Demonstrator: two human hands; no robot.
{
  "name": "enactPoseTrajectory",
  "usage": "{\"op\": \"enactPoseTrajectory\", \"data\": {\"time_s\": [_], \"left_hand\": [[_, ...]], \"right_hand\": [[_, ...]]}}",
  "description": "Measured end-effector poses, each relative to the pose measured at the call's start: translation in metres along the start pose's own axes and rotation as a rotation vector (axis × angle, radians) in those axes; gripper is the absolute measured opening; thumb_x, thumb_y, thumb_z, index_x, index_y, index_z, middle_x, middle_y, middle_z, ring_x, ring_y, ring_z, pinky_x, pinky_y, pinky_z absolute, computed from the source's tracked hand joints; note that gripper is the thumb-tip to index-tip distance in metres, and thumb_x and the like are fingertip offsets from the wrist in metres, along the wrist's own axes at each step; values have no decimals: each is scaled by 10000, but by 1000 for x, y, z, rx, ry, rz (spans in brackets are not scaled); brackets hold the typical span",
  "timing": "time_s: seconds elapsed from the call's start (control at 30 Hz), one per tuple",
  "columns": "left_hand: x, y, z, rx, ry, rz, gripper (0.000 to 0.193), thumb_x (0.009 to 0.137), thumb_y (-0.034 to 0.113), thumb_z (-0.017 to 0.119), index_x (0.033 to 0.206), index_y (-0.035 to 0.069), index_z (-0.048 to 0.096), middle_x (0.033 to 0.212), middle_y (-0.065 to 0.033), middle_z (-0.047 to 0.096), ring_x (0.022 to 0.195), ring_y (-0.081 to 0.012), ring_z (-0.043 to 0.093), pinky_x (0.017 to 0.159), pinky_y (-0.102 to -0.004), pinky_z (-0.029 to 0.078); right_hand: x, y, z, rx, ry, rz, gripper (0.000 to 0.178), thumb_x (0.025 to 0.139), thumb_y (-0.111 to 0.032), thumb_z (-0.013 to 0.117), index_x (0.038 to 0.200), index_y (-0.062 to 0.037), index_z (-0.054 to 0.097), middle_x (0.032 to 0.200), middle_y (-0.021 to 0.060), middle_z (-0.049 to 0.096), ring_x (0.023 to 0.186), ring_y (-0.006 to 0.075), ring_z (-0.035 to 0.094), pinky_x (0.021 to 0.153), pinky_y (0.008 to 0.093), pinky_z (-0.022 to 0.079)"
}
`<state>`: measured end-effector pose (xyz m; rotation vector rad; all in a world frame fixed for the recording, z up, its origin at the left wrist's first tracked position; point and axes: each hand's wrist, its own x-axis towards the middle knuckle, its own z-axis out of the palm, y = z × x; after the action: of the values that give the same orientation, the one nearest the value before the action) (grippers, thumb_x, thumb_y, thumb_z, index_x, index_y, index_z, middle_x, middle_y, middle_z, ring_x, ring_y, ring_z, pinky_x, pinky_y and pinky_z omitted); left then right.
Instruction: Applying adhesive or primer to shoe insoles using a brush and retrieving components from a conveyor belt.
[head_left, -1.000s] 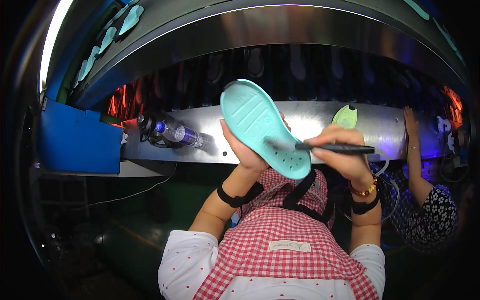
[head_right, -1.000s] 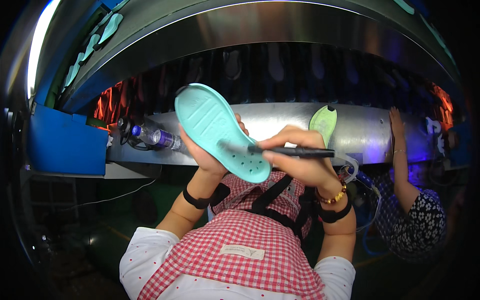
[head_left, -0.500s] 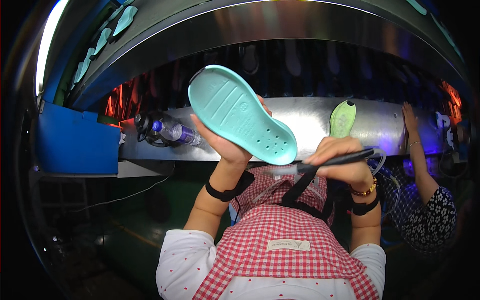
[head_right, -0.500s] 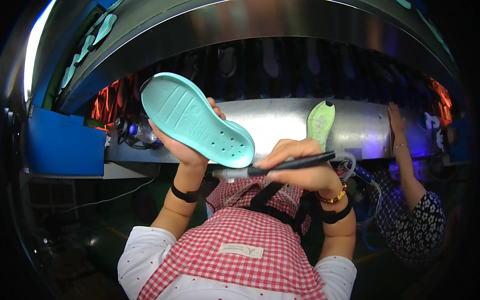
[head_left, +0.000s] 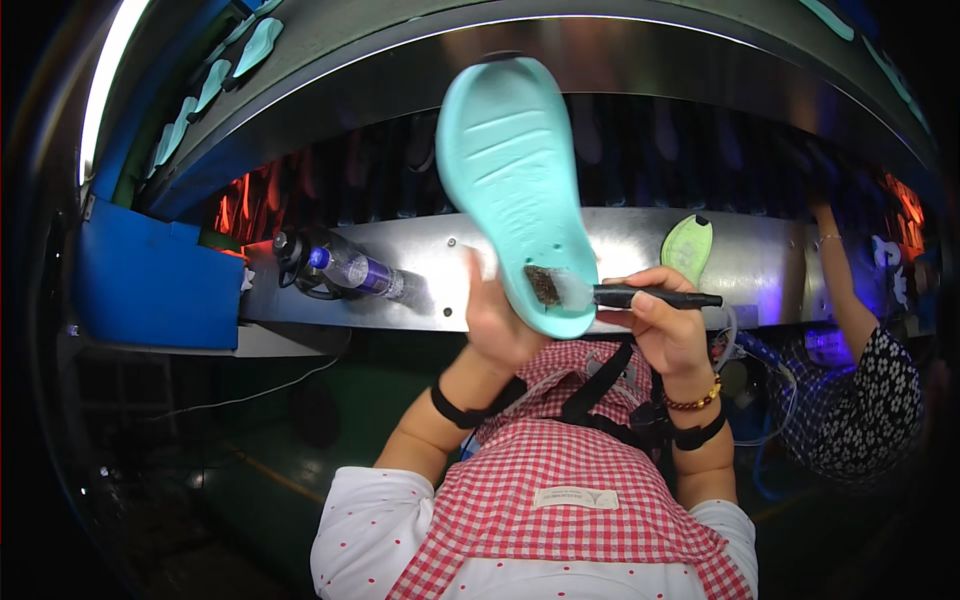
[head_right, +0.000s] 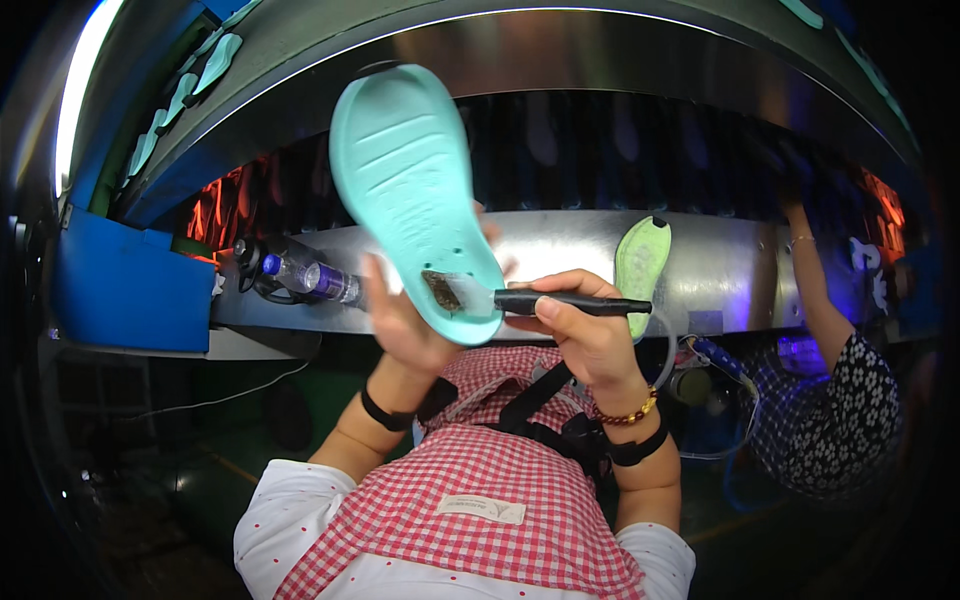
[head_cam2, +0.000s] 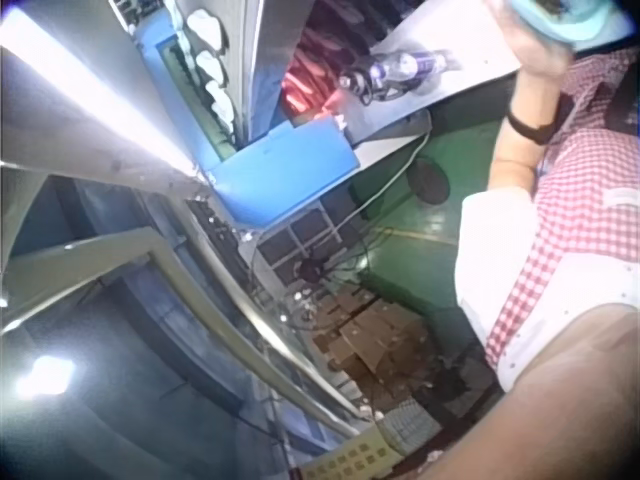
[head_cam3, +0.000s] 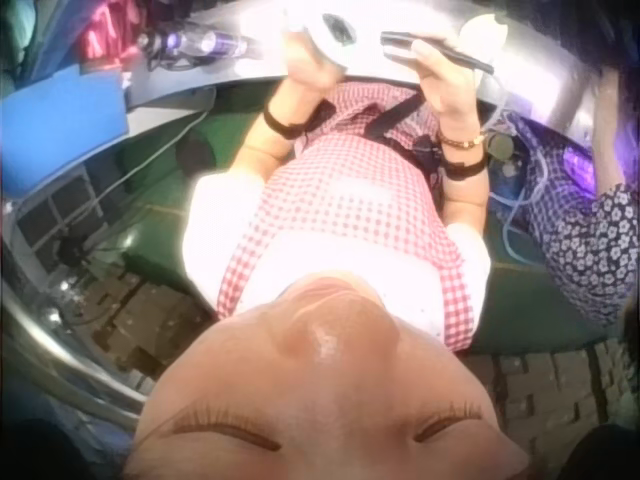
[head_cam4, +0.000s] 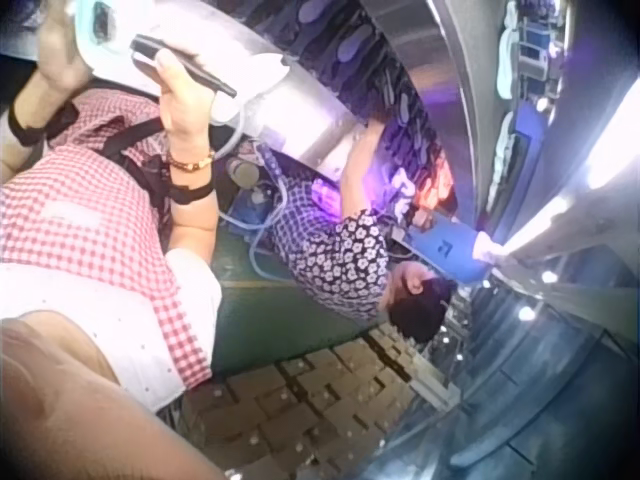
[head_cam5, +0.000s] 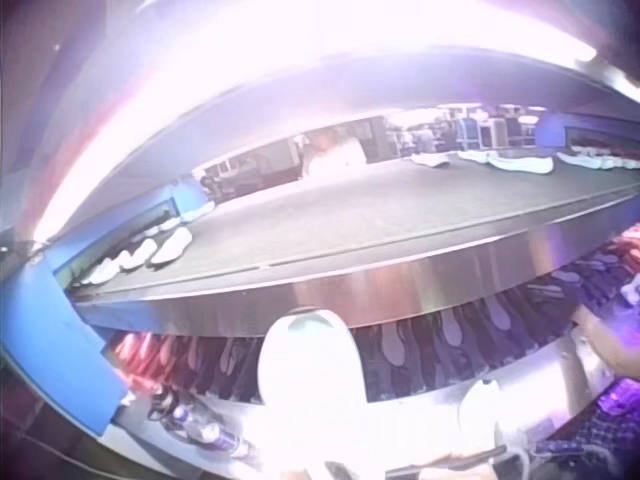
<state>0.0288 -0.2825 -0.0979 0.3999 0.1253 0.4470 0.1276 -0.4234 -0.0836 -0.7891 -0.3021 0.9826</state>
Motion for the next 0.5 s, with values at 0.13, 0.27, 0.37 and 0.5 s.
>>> {"op": "enactPoseTrajectory", "data": {"time_s": [0.13, 0.27, 0.37, 0.5], "left_hand": [[-2, -7, -32, -169, -157, -158, 590, 885, 466, 222, 1321, 68, 249, 1273, -187, 369, 1085, -349, 456, 877, -500, 403], [0, 2, -40, 40, -63, -249, 535, 893, 420, 251, 1259, 42, 342, 1123, -209, 496, 990, -310, 534, 808, -448, 463], [13, 14, -38, 18, -90, -320, 482, 894, 346, 309, 1239, 13, 351, 1095, -197, 518, 925, -278, 575, 775, -402, 495], [14, 26, -37, -64, -198, -549, 458, 869, 260, 364, 1220, -35, 361, 1091, -198, 527, 921, -266, 584, 782, -367, 501]], "right_hand": [[-11, -15, 13, -667, -106, 50, 174, 726, 4, 611, 899, 25, 616, 845, 109, 636, 753, 140, 603, 697, 238, 478], [-9, -33, 17, -665, -168, 61, 197, 690, 36, 629, 887, 21, 624, 849, 122, 639, 761, 152, 614, 702, 235, 483], [-2, -28, 20, -941, -353, -151, 187, 683, 25, 644, 870, 22, 624, 868, 146, 635, 789, 203, 624, 729, 268, 493], [-1, -47, 19, -969, -575, -142, 195, 656, 24, 663, 848, 23, 628, 871, 161, 633, 820, 247, 625, 743, 298, 497]]}}
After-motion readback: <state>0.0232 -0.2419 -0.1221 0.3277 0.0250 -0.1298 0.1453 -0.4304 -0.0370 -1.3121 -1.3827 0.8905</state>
